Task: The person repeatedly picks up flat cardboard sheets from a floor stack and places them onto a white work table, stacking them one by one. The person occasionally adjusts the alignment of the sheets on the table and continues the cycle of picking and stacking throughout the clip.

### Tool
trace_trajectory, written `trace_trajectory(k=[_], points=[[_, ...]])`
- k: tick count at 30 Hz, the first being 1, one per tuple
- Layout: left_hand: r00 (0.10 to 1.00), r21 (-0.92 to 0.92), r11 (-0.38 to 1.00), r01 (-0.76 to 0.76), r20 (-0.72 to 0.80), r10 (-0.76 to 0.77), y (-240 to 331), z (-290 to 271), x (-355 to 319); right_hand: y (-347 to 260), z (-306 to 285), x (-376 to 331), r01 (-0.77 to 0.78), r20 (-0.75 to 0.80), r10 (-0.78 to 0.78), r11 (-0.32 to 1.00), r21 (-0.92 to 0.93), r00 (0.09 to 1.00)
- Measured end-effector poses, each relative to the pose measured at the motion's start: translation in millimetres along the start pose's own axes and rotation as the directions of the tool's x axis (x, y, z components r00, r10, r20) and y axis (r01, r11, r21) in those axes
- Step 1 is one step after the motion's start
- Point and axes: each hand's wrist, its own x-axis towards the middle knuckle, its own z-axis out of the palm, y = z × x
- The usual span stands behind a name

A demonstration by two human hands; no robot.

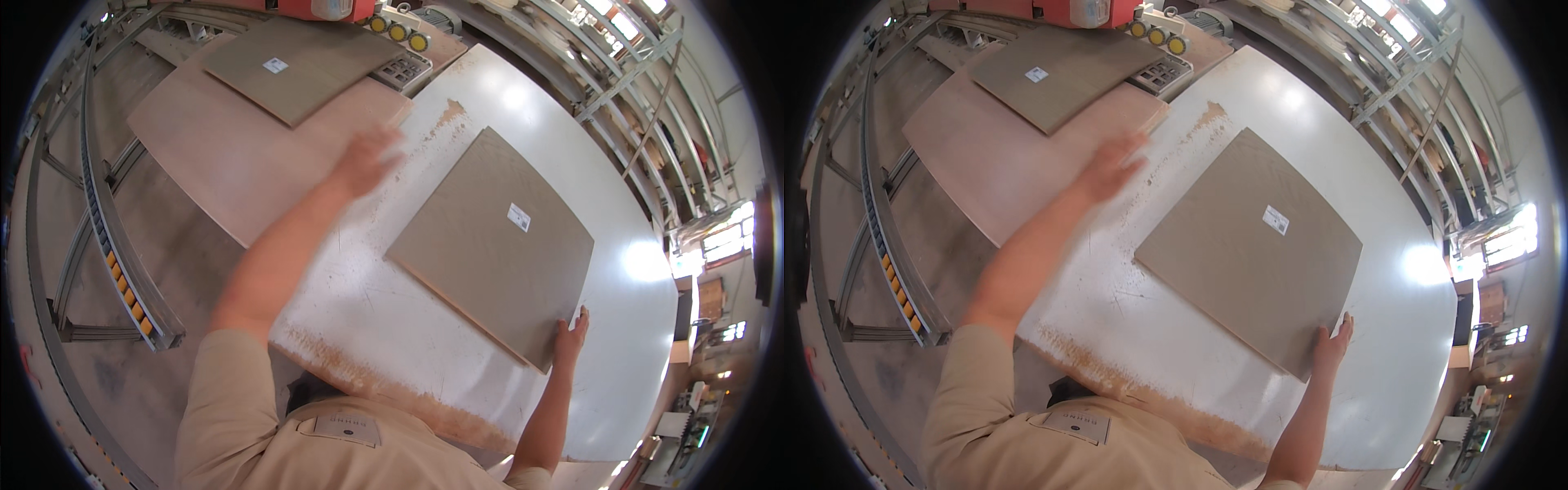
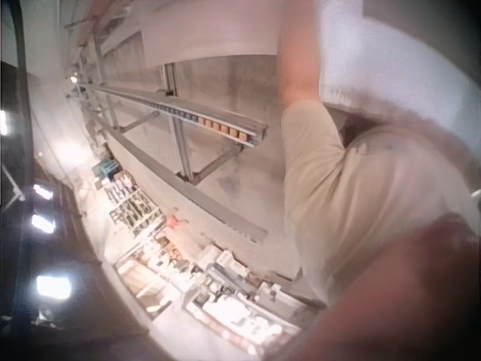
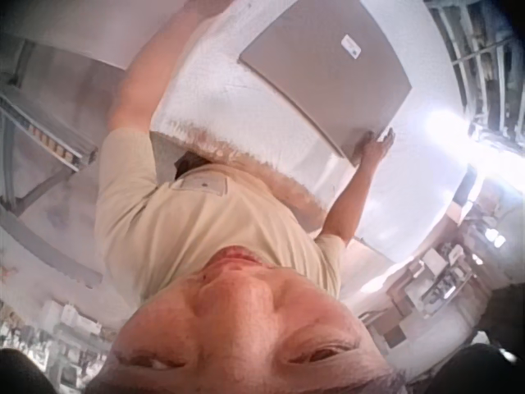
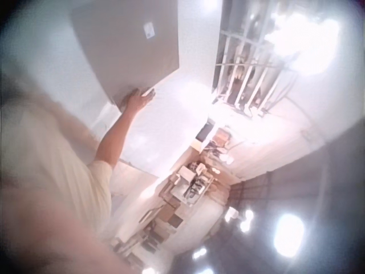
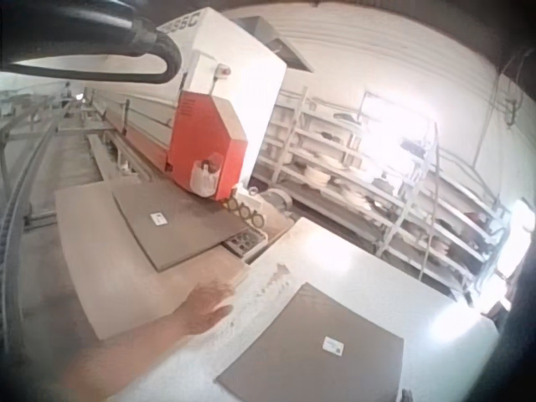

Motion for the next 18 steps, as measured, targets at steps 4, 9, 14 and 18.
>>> trace_trajectory(k=[4,9,14,18], points=[[0.895,0.506,0.808,0.302,-0.442,-0.058,-84.0,-47.9,-9.9,-80.5,30.3,-19.2,0.26,0.02,-0.275,0.927,0.27,0.961],[0.964,0.518,0.855,0.042,-0.246,0.102,-109.6,-48.5,-36.0,-250.3,138.1,-51.5,0.436,0.387,-0.509,0.86,0.265,0.769],[0.944,0.155,0.977,-0.146,-0.272,0.185,-78.5,-60.4,-49.4,-367.2,249.7,-67.0,-0.221,0.535,-0.189,0.762,0.609,0.824],[0.806,0.13,0.989,-0.072,-0.577,0.135,-86.0,-70.8,-57.5,-371.6,260.3,-58.4,-0.595,0.678,0.011,0.491,0.636,0.735]])
